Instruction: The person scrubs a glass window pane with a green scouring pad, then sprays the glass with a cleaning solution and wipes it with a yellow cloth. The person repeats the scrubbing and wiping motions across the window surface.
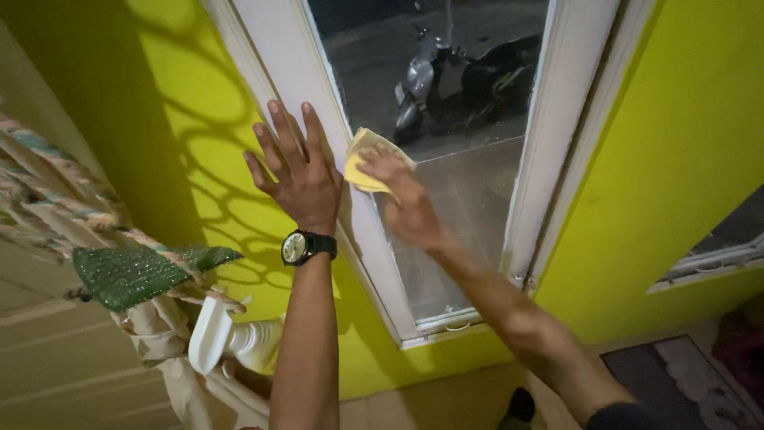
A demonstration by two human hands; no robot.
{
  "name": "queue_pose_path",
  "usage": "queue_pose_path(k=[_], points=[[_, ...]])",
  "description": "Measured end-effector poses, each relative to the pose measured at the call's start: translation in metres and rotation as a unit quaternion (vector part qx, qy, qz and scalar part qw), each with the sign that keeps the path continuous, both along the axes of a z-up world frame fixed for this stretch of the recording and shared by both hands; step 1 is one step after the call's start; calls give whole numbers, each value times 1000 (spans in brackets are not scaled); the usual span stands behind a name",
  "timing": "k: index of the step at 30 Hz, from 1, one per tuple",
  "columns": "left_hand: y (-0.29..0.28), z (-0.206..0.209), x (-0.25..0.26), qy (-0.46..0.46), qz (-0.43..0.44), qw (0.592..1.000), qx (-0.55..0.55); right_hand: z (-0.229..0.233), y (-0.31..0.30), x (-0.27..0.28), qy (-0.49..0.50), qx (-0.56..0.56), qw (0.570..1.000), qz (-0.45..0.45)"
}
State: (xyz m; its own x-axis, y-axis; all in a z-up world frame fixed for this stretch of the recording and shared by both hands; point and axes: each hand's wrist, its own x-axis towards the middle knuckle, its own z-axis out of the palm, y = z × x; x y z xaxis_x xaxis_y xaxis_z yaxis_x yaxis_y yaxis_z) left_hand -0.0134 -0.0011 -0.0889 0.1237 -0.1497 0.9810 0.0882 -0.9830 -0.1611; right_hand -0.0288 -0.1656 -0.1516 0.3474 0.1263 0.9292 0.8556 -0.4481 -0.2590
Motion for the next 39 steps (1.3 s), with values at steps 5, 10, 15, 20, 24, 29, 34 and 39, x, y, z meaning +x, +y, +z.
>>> queue_pose_path(k=[5,10,15,20,24,29,34,39], points=[[1,-2,-2,0,-20,1000,0,21,-50,-4,20,136,989,54],[1,-3,-1,-2,-9,1000,1,25,-109,19,-81,210,958,-178],[3,-4,1,12,-31,999,-3,0,-110,45,-78,161,947,-267],[2,-6,3,4,-22,1000,-5,-16,-50,48,-47,172,969,-174],[1,-4,4,-13,-10,1000,0,-14,-13,17,-27,86,993,-70],[1,-1,3,-11,-2,1000,3,2,-32,-7,47,87,995,22],[-1,-1,1,-11,11,1000,10,8,-84,-4,-55,159,983,-67],[-1,-4,3,3,34,999,17,0,-115,14,-71,180,941,-277]])
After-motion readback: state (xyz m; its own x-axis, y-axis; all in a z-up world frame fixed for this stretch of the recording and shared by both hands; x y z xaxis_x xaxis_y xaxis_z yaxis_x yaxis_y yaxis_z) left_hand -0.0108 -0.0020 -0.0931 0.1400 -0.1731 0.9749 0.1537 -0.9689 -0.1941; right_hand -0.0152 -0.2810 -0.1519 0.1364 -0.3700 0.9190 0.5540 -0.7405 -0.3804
